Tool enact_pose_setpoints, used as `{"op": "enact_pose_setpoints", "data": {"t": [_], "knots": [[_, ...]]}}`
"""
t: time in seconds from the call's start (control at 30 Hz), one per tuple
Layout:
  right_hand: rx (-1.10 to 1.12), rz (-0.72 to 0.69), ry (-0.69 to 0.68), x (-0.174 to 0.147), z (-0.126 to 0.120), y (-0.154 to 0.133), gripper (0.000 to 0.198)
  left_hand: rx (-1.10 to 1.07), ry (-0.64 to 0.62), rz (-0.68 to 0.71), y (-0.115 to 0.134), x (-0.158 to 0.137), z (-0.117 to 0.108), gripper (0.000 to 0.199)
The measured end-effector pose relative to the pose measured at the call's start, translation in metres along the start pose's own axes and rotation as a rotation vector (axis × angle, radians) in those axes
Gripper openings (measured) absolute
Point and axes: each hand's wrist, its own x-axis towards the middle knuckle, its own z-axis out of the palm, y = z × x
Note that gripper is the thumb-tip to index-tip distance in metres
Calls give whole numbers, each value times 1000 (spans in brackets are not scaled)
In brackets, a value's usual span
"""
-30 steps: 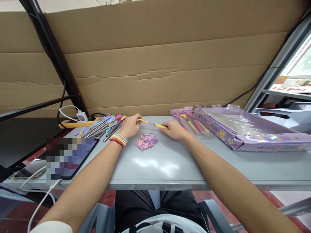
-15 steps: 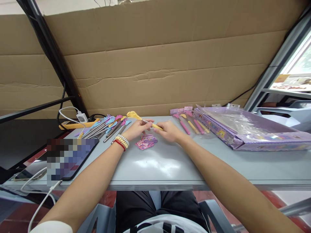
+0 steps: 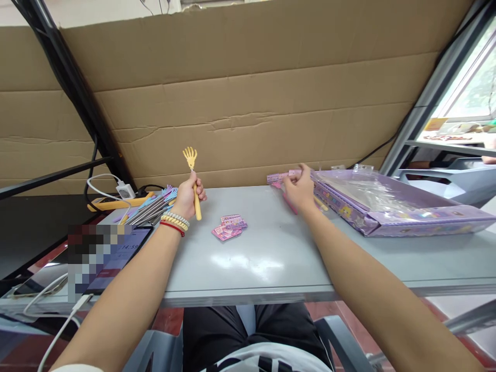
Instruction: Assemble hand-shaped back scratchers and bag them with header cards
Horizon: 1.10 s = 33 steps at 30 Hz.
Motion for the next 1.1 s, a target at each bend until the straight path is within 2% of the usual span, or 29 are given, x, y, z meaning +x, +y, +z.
{"op": "enact_pose_setpoints", "data": {"t": [0.2,0.5,0.6,0.73,0.8,0.87,0.93,1.1], "knots": [[196,176,166,22,-17,24,84,-41,66,-49,-1,1,-1,45],[424,402,28,24,-15,28,104,-30,77,-49,-2,1,1,42],[456,438,-10,26,-17,34,98,-25,74,-44,-4,2,-1,42],[419,451,-15,33,-22,42,75,-7,68,-43,-5,3,-1,40],[338,324,88,36,-24,42,67,7,61,-41,-5,3,-1,40],[233,86,209,34,-25,35,61,23,54,-34,-5,2,0,40],[131,-179,264,28,-24,22,57,40,47,-25,-6,2,1,41],[-110,-744,109,-9,-6,-24,44,106,24,-15,-10,2,2,41]]}}
